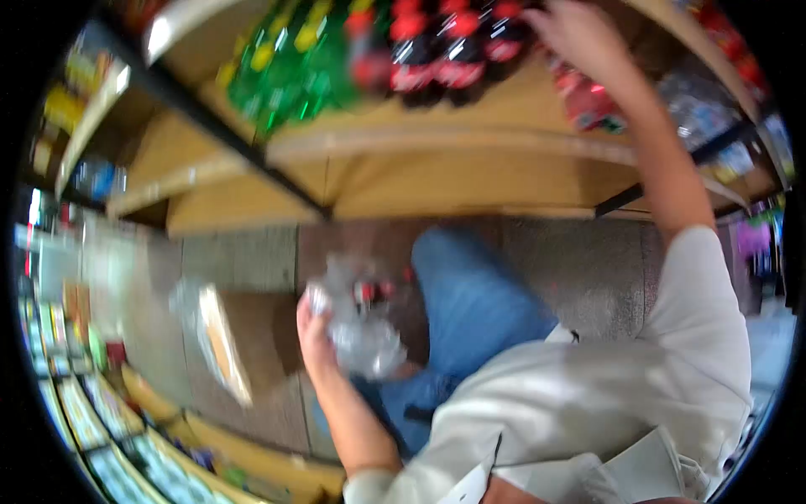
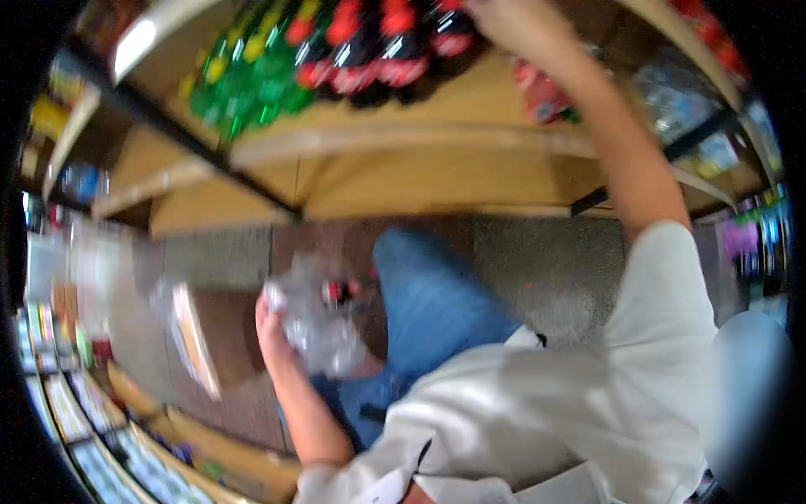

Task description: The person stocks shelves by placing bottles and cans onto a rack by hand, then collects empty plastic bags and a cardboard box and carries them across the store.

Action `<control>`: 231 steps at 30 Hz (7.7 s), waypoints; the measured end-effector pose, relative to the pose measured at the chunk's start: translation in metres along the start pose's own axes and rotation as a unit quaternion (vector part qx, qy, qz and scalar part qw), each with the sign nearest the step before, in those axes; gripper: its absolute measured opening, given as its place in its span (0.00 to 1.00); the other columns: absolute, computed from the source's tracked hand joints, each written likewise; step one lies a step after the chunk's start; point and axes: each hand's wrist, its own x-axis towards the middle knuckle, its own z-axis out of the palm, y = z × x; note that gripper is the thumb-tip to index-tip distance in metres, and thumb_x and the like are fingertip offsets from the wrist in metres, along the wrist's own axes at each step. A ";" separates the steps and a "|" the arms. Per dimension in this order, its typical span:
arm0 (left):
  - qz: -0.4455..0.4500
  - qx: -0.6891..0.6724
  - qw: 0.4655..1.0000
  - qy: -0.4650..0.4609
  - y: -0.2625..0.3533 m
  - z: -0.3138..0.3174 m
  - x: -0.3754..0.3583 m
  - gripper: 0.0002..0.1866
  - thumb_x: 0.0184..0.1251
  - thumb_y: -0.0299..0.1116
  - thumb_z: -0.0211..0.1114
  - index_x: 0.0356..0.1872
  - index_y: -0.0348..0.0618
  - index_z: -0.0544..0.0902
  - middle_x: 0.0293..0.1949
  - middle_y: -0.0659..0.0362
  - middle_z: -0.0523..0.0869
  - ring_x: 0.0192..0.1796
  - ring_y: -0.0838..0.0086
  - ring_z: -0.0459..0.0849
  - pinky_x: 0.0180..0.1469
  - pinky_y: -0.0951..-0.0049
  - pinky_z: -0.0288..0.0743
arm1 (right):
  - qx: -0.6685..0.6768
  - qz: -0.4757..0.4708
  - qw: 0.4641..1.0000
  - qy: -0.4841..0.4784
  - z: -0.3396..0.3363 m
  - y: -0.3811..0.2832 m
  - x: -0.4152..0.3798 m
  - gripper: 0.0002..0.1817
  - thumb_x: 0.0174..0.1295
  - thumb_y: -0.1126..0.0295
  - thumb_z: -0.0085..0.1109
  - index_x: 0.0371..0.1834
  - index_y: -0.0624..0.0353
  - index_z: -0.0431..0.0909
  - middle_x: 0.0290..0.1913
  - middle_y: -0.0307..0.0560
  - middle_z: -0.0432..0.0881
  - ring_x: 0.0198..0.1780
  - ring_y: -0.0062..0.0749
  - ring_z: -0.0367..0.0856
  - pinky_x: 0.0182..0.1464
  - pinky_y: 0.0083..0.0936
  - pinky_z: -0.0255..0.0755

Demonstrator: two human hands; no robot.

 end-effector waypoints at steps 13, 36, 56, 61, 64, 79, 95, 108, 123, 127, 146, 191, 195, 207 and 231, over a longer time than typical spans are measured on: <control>-0.029 -0.098 0.988 -0.112 0.014 0.005 -0.001 0.22 0.39 0.27 0.66 0.41 0.31 0.79 0.32 0.61 0.81 0.31 0.79 0.77 0.35 0.81 0.69 | 0.194 -0.157 0.935 -0.253 0.390 -0.212 -0.155 0.23 0.61 0.76 0.47 0.62 0.60 0.74 0.67 0.59 0.73 0.67 0.55 0.72 0.68 0.40 0.65; -0.002 -0.059 0.998 -0.031 -0.005 -0.025 0.025 0.18 0.54 0.23 0.60 0.48 0.34 0.80 0.40 0.59 0.85 0.41 0.74 0.84 0.47 0.74 0.79 | 0.137 -0.090 0.975 -0.150 -0.003 -0.036 -0.106 0.33 0.53 0.55 0.67 0.57 0.59 0.65 0.34 0.57 0.82 0.36 0.53 0.83 0.40 0.45 0.76; 0.016 -0.063 0.995 -0.070 0.024 0.007 -0.006 0.27 0.45 0.31 0.65 0.50 0.29 0.78 0.40 0.53 0.85 0.39 0.68 0.86 0.44 0.68 0.83 | 0.111 -0.212 0.951 0.195 -0.007 -0.005 -0.044 0.18 0.63 0.65 0.65 0.52 0.65 0.79 0.52 0.52 0.81 0.54 0.39 0.79 0.58 0.32 0.72; 0.010 -0.152 0.978 -0.139 0.028 0.019 -0.006 0.24 0.42 0.30 0.66 0.45 0.28 0.78 0.36 0.51 0.85 0.35 0.66 0.86 0.41 0.67 0.82 | 0.484 -0.265 0.784 -0.284 0.126 -0.113 -0.124 0.16 0.66 0.75 0.50 0.54 0.63 0.81 0.46 0.59 0.86 0.50 0.46 0.85 0.55 0.36 0.77; -0.005 -0.148 0.971 -0.185 0.009 0.007 -0.001 0.27 0.41 0.27 0.66 0.49 0.28 0.77 0.39 0.55 0.83 0.37 0.71 0.83 0.42 0.73 0.78 | 0.249 -0.206 0.843 -0.429 0.248 -0.168 -0.124 0.19 0.63 0.73 0.53 0.56 0.66 0.79 0.49 0.62 0.84 0.51 0.48 0.84 0.49 0.42 0.78; 0.050 -0.066 0.995 -0.051 0.019 0.029 0.011 0.28 0.55 0.35 0.72 0.56 0.35 0.76 0.45 0.52 0.85 0.45 0.64 0.86 0.50 0.66 0.81 | 0.118 -0.045 0.873 -0.471 0.404 -0.176 -0.139 0.16 0.62 0.71 0.51 0.49 0.66 0.82 0.43 0.60 0.86 0.43 0.48 0.84 0.46 0.45 0.76; 0.048 0.669 0.682 0.292 -0.061 0.034 0.057 0.60 0.48 0.50 0.80 0.76 0.36 0.50 0.77 0.38 0.50 0.75 0.37 0.55 0.67 0.45 0.68 | 0.406 0.119 0.825 -0.374 0.364 -0.189 -0.140 0.16 0.64 0.70 0.47 0.43 0.69 0.82 0.38 0.60 0.86 0.37 0.49 0.82 0.44 0.46 0.74; -0.043 0.554 0.797 0.239 -0.106 -0.069 0.125 0.33 0.44 0.44 0.80 0.54 0.40 0.84 0.47 0.41 0.87 0.52 0.46 0.84 0.53 0.54 0.78 | 0.644 -0.021 0.673 -0.363 0.283 -0.151 -0.154 0.36 0.49 0.70 0.72 0.62 0.70 0.68 0.36 0.44 0.83 0.35 0.23 0.82 0.38 0.24 0.77; -0.157 0.694 0.686 0.150 -0.085 -0.010 0.095 0.32 0.51 0.47 0.77 0.58 0.46 0.82 0.57 0.49 0.84 0.61 0.56 0.82 0.60 0.58 0.78 | 0.854 -0.115 0.507 -0.028 0.024 -0.033 -0.147 0.46 0.56 0.50 0.67 0.69 0.68 0.58 0.51 0.66 0.76 0.58 0.51 0.79 0.52 0.52 0.84; -0.213 0.687 0.685 0.114 -0.082 -0.002 0.096 0.34 0.48 0.46 0.79 0.58 0.45 0.82 0.57 0.48 0.84 0.61 0.55 0.82 0.61 0.59 0.77 | 0.526 0.127 0.836 0.086 -0.069 0.017 -0.126 0.41 0.59 0.53 0.67 0.71 0.64 0.62 0.40 0.45 0.80 0.35 0.21 0.79 0.25 0.18 0.73; -0.171 0.695 0.691 0.107 -0.078 0.017 0.085 0.33 0.45 0.46 0.79 0.52 0.34 0.84 0.54 0.41 0.85 0.59 0.52 0.83 0.60 0.59 0.76 | -0.117 -0.052 0.992 0.007 0.023 0.185 0.152 0.27 0.34 0.56 0.79 0.34 0.62 0.84 0.31 0.52 0.85 0.38 0.44 0.83 0.44 0.42 0.77; -0.189 0.622 0.759 0.016 -0.126 -0.015 0.064 0.30 0.46 0.33 0.76 0.54 0.31 0.82 0.48 0.41 0.87 0.53 0.53 0.86 0.54 0.60 0.77 | 0.824 -0.092 0.559 0.025 0.051 0.287 -0.003 0.22 0.75 0.58 0.51 0.67 0.55 0.72 0.61 0.45 0.81 0.56 0.29 0.80 0.60 0.31 0.75; -0.173 0.649 0.741 0.021 -0.115 -0.011 0.061 0.32 0.45 0.37 0.79 0.54 0.32 0.82 0.48 0.41 0.88 0.53 0.52 0.86 0.55 0.60 0.77 | 0.768 0.069 0.631 0.089 0.081 0.355 0.023 0.23 0.74 0.57 0.53 0.68 0.55 0.72 0.62 0.46 0.80 0.58 0.31 0.80 0.61 0.32 0.74; -0.118 0.656 0.733 0.135 -0.065 -0.030 0.059 0.40 0.49 0.42 0.77 0.64 0.35 0.74 0.62 0.41 0.77 0.66 0.49 0.74 0.68 0.57 0.68 | -0.008 -0.052 0.998 -0.045 -0.010 0.231 0.032 0.28 0.77 0.53 0.41 0.73 0.58 0.66 0.70 0.51 0.72 0.72 0.39 0.66 0.74 0.31 0.57; -0.419 0.703 0.573 -0.027 -0.052 -0.313 -0.157 0.30 0.58 0.59 0.67 0.45 0.40 0.88 0.49 0.42 0.87 0.52 0.51 0.85 0.56 0.56 0.77 | 0.271 -0.149 0.950 0.037 0.105 -0.006 -0.137 0.05 0.63 0.76 0.62 0.40 0.61 0.83 0.45 0.51 0.86 0.51 0.42 0.83 0.55 0.36 0.76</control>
